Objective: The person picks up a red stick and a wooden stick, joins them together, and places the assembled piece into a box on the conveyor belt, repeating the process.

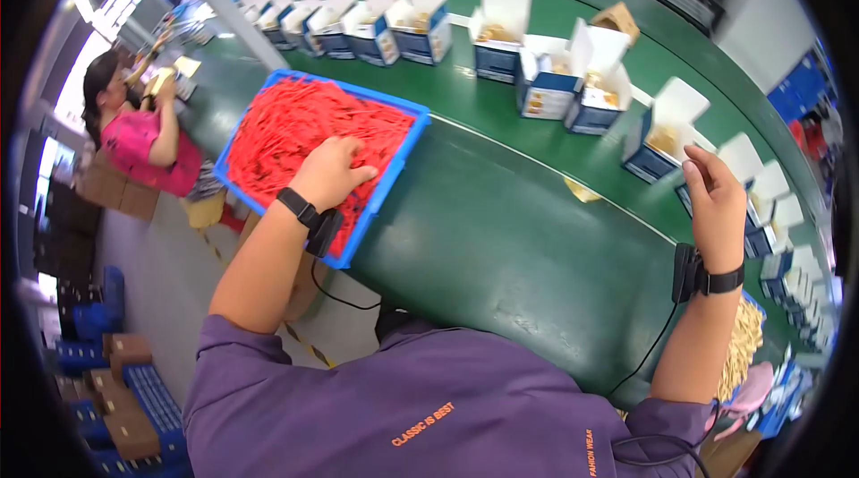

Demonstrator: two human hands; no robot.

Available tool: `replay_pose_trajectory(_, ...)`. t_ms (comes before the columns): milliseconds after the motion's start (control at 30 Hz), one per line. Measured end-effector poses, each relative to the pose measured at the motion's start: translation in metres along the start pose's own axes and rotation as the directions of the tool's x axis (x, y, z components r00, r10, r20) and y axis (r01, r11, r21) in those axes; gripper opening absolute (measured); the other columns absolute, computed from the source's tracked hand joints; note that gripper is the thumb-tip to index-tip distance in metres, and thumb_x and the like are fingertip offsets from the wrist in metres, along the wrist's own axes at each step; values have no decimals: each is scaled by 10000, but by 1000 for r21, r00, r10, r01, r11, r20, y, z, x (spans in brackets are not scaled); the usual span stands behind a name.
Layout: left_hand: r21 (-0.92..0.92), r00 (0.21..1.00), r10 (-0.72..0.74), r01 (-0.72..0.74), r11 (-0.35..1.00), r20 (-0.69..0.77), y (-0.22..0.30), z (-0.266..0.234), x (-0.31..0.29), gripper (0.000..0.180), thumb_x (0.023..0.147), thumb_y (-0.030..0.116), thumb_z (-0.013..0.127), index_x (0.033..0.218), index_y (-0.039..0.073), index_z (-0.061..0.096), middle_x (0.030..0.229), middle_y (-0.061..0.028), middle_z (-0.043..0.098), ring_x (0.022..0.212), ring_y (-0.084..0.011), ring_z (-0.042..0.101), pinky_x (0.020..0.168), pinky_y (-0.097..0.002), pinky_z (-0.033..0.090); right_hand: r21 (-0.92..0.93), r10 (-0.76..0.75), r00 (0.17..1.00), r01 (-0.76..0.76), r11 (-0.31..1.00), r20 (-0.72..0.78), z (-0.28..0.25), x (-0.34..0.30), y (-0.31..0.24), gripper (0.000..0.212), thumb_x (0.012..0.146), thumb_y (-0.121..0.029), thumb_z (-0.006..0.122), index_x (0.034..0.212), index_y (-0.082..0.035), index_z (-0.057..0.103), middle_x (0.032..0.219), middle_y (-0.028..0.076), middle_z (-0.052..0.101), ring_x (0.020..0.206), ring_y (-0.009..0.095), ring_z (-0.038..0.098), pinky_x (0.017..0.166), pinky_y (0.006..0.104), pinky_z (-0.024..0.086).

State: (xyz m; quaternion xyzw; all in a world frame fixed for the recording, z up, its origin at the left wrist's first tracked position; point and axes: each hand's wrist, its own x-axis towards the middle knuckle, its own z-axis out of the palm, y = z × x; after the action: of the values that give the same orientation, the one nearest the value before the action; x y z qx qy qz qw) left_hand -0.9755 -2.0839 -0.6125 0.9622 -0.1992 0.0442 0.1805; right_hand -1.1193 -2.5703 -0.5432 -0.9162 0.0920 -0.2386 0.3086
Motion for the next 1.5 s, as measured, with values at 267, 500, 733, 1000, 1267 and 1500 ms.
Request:
replay_pose_trajectory(267, -117, 984, -40, 61, 991, 173, -75, 1, 22, 141, 910, 122, 658, 923, -12, 699, 759, -94, 668, 644, -195, 616, 600, -332, 487, -91, 335, 936, -345, 934, -110, -109, -84, 83, 238, 933, -172, 680, 1099, -5, 710, 944, 56, 727, 840, 102, 644, 763, 268, 510)
replay_pose_trajectory(500, -88, 991, -55, 66, 994, 125, -92, -4, 26, 143, 801, -74, 631, 931, -16, 647, 831, -50, 616, 749, -142, 594, 645, -277, 480, -404, 557, 826, -482, 778, 88, -135, -133, 130, 214, 823, -168, 730, 980, -24, 724, 816, 84, 709, 746, 186, 669, 717, 314, 531)
replay_pose_trajectory(733, 142, 973, 171, -193, 971, 155, -75, 2, 25, 161, 786, -102, 633, 914, -12, 590, 870, -71, 596, 788, -150, 579, 723, -306, 476, -496, 432, 889, -309, 811, 152, -119, -143, 164, 181, 827, -151, 726, 944, -14, 712, 817, 111, 696, 739, 231, 676, 702, 351, 537)
replay_pose_trajectory(1000, -414, 967, -176, 86, 906, -184, 12, -37, 7, 141, 992, 82, 577, 1028, -18, 670, 1004, -52, 657, 931, -128, 605, 832, -278, 482, 198, 462, 886, -445, 873, -42, -102, -127, 112, 116, 928, -98, 646, 956, 14, 656, 902, 88, 713, 767, 146, 677, 687, 265, 540)
replay_pose_trajectory(1267, -917, 931, 243, 173, 360, 271, 252, 100, -5, 154, 971, 133, 644, 1059, 16, 691, 992, -58, 712, 862, -109, 645, 785, -256, 522, 824, 255, 939, -329, 460, 233, 44, -112, 27, 153, 975, -109, 636, 1041, 16, 696, 906, 68, 703, 689, 97, 641, 624, 244, 537)
replay_pose_trajectory(1500, -833, 831, 209, 428, 350, 515, 277, 137, -10, 179, 979, 144, 635, 1073, 7, 702, 928, -54, 725, 755, -109, 668, 667, -237, 534, 724, 372, 828, -552, 412, 420, 73, -113, 38, 182, 974, -131, 654, 1056, 22, 705, 866, 58, 709, 700, 86, 648, 637, 225, 530)
